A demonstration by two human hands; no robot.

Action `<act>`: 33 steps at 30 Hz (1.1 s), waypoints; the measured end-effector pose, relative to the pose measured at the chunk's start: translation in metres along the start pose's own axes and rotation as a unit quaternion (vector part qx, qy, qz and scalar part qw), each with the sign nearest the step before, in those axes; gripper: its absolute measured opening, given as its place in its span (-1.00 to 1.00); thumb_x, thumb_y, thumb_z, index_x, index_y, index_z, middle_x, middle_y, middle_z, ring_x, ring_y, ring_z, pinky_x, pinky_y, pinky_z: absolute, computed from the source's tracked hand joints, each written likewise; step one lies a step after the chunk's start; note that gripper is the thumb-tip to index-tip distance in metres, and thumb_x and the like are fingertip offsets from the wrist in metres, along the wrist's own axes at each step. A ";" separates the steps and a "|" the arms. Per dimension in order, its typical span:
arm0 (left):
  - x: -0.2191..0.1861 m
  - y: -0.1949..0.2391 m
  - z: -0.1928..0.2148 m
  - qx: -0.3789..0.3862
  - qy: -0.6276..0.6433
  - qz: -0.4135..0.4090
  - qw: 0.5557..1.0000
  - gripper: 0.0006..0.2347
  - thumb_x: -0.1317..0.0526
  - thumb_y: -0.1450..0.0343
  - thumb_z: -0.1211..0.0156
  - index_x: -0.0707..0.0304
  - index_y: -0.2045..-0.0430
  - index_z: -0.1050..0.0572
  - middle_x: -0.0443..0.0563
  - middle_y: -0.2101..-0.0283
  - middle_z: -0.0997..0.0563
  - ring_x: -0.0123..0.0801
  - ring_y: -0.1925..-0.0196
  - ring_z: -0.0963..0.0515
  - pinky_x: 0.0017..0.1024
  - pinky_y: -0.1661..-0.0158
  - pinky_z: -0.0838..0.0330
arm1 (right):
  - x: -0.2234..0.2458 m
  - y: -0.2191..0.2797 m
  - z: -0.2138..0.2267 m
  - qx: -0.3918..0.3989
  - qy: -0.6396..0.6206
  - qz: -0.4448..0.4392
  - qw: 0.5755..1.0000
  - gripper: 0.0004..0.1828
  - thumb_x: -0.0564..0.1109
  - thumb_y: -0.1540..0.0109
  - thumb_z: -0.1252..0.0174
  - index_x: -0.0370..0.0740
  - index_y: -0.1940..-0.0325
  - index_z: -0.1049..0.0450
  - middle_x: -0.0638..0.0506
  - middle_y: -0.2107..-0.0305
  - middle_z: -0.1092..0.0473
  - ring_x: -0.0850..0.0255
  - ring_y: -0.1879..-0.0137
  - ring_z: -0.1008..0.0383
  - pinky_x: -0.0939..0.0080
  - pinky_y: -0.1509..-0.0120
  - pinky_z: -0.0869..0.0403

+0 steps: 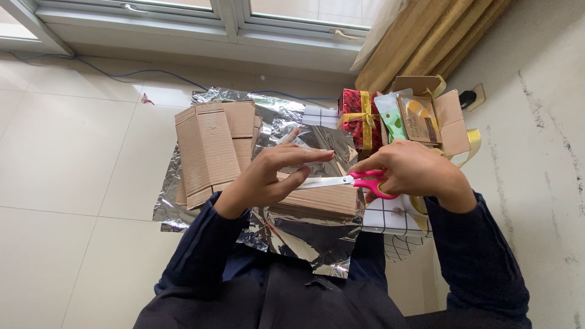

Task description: Preparing and assembling cardboard packaging materials using tape and scissors.

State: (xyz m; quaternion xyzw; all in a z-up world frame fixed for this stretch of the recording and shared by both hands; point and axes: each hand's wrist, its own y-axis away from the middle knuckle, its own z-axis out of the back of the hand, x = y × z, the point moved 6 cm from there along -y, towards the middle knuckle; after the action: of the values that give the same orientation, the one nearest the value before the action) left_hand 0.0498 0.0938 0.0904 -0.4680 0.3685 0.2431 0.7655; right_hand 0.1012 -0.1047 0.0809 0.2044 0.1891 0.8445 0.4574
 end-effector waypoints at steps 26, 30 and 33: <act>0.013 0.011 0.009 -0.072 -0.007 0.011 0.997 -0.50 -0.28 -0.29 0.12 0.03 0.18 -0.53 0.17 -0.15 -0.38 0.07 -0.26 -0.24 0.14 -0.23 0.28 | 0.017 0.019 0.008 -0.072 -0.178 0.079 0.978 -0.66 0.01 0.20 -0.50 0.04 0.36 -0.68 0.07 0.80 -0.40 0.22 0.58 -0.28 0.26 0.38 -0.30; 0.010 0.015 0.004 -0.082 0.000 0.015 0.997 -0.74 0.02 -0.23 -0.27 0.13 0.35 -0.58 0.15 -0.14 -0.40 0.04 -0.25 -0.28 -0.04 -0.20 -0.06 | 0.024 0.026 0.012 -0.157 -0.237 0.108 0.953 -0.62 -0.04 0.21 -0.51 -0.04 0.33 -0.66 0.03 0.83 -0.38 0.25 0.60 -0.22 0.26 0.42 -0.28; 0.007 0.015 0.004 -0.109 -0.003 0.027 0.994 -0.92 0.19 -0.26 -0.28 0.11 0.49 -0.59 0.12 -0.09 -0.46 -0.02 -0.21 -0.34 -0.10 -0.19 -0.09 | 0.024 0.024 0.010 -0.187 -0.229 0.113 0.949 -0.63 -0.03 0.19 -0.49 -0.07 0.33 -0.64 0.03 0.84 -0.35 0.23 0.62 -0.21 0.26 0.44 -0.26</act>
State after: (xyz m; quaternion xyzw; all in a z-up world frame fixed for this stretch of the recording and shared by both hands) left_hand 0.0440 0.1042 0.0779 -0.5383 0.3497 0.3038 0.7041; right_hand 0.0777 -0.0951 0.1052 0.3227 -0.1067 0.8416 0.4197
